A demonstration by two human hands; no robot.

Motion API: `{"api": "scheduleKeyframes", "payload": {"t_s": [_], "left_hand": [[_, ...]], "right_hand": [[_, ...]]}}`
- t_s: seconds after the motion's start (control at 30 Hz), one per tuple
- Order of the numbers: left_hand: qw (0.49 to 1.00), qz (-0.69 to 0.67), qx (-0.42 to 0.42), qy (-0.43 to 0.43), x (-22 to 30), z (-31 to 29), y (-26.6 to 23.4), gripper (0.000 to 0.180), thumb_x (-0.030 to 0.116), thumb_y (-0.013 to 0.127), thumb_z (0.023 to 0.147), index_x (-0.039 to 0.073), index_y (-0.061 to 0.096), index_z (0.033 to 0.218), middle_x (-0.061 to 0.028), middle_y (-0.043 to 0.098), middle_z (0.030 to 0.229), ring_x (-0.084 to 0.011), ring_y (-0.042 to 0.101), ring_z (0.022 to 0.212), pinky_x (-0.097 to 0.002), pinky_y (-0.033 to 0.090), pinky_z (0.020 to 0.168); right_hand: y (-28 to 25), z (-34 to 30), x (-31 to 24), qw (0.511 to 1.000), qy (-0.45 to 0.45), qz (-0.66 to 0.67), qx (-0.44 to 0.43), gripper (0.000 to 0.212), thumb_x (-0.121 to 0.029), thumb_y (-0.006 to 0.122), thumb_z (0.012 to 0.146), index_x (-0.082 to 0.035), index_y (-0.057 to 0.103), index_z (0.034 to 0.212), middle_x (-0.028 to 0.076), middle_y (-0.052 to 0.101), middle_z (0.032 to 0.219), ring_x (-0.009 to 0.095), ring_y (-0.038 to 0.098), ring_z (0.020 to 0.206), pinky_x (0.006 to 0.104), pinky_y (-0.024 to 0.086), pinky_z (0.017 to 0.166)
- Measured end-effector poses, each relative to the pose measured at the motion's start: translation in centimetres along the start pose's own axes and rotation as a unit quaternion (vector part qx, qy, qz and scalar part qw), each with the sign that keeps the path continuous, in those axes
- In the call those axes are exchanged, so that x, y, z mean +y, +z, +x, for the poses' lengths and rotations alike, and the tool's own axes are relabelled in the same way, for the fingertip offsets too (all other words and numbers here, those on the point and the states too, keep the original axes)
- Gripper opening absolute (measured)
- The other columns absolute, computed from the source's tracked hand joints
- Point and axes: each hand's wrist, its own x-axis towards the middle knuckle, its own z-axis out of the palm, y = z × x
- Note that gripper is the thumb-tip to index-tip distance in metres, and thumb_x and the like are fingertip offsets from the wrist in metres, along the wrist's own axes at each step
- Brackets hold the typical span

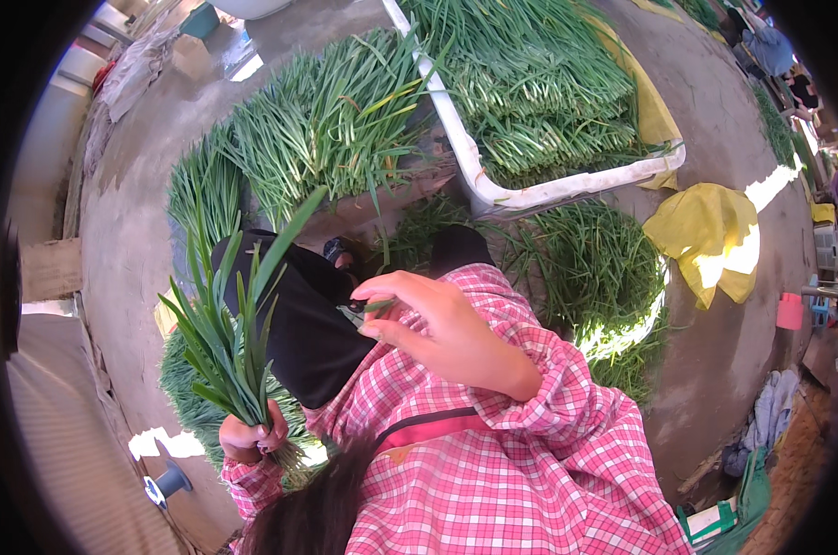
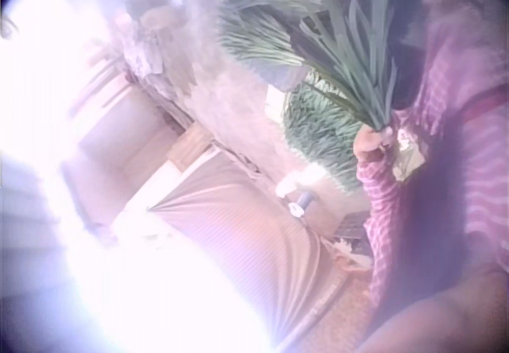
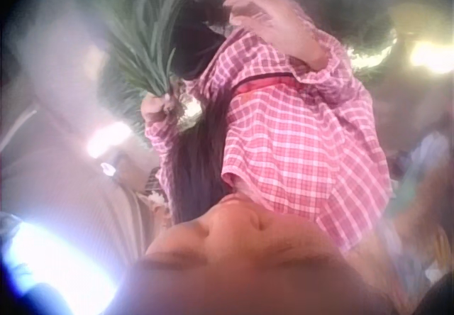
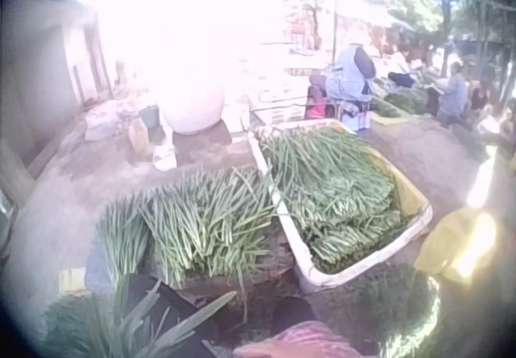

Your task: The person picks up bunches of leeks, removes individual damaged leaves by hand, and aligns the stalks before placing the bunch into a pile.

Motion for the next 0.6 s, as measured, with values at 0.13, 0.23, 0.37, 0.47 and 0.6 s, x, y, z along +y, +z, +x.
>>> {"api": "scheduleKeyframes", "payload": {"t_s": [0.13, 0.23, 0.37, 0.47, 0.6], "left_hand": [[0.999, -0.005, -0.020, -0.029, 0.1, 0.0, 0.5, 0.029, 0.015, 0.059, 0.068, -0.008, 0.046, 0.077, -0.0049, 0.041, 0.052, -0.0093, 0.036, 0.043, -0.0216, 0.025, 0.039], [0.997, 0.004, -0.054, -0.052, -0.5, 0.6, 0.9, 0.027, 0.016, 0.056, 0.071, -0.008, 0.046, 0.078, -0.0039, 0.041, 0.053, -0.0089, 0.035, 0.044, -0.0217, 0.025, 0.040], [0.998, 0.001, -0.016, -0.058, -1.5, 1.4, 2.1, 0.029, 0.019, 0.059, 0.069, -0.008, 0.047, 0.072, -0.0039, 0.037, 0.047, -0.0083, 0.030, 0.038, -0.0222, 0.021, 0.034], [0.996, -0.044, -0.058, -0.046, -2.7, 1.3, 1.5, 0.027, 0.015, 0.060, 0.070, -0.008, 0.047, 0.072, -0.0054, 0.038, 0.047, -0.0096, 0.032, 0.038, -0.0226, 0.022, 0.034], [0.997, -0.077, -0.030, 0.013, -3.4, 0.9, 2.2, 0.026, 0.008, 0.061, 0.066, -0.009, 0.046, 0.079, -0.0093, 0.043, 0.051, -0.0123, 0.037, 0.040, -0.0228, 0.025, 0.035]], "right_hand": [[2.3, 1.5, -0.6, 0.998, -0.043, 0.046, 0.027, 0.027, -0.011, 0.062, 0.071, -0.002, 0.050, 0.093, 0.007, 0.051, 0.081, 0.014, 0.053, 0.070, 0.0249, 0.043, 0.063], [3.2, 1.8, -0.8, 0.995, -0.068, 0.063, 0.038, 0.026, -0.011, 0.062, 0.071, -0.002, 0.050, 0.092, 0.007, 0.051, 0.080, 0.014, 0.052, 0.068, 0.0252, 0.043, 0.062], [3.4, 1.4, -0.6, 0.993, -0.109, 0.044, 0.014, 0.014, -0.004, 0.060, 0.069, -0.001, 0.051, 0.080, 0.008, 0.051, 0.075, 0.018, 0.052, 0.065, 0.0270, 0.041, 0.058], [3.0, 0.9, -1.2, 0.994, -0.099, 0.006, 0.034, 0.012, -0.001, 0.060, 0.068, -0.002, 0.050, 0.074, 0.007, 0.050, 0.070, 0.021, 0.052, 0.060, 0.0273, 0.040, 0.052], [2.0, -1.0, -0.3, 0.996, -0.063, -0.065, -0.006, 0.012, 0.003, 0.058, 0.069, -0.001, 0.053, 0.079, 0.008, 0.057, 0.074, 0.018, 0.056, 0.062, 0.0258, 0.044, 0.055]]}}
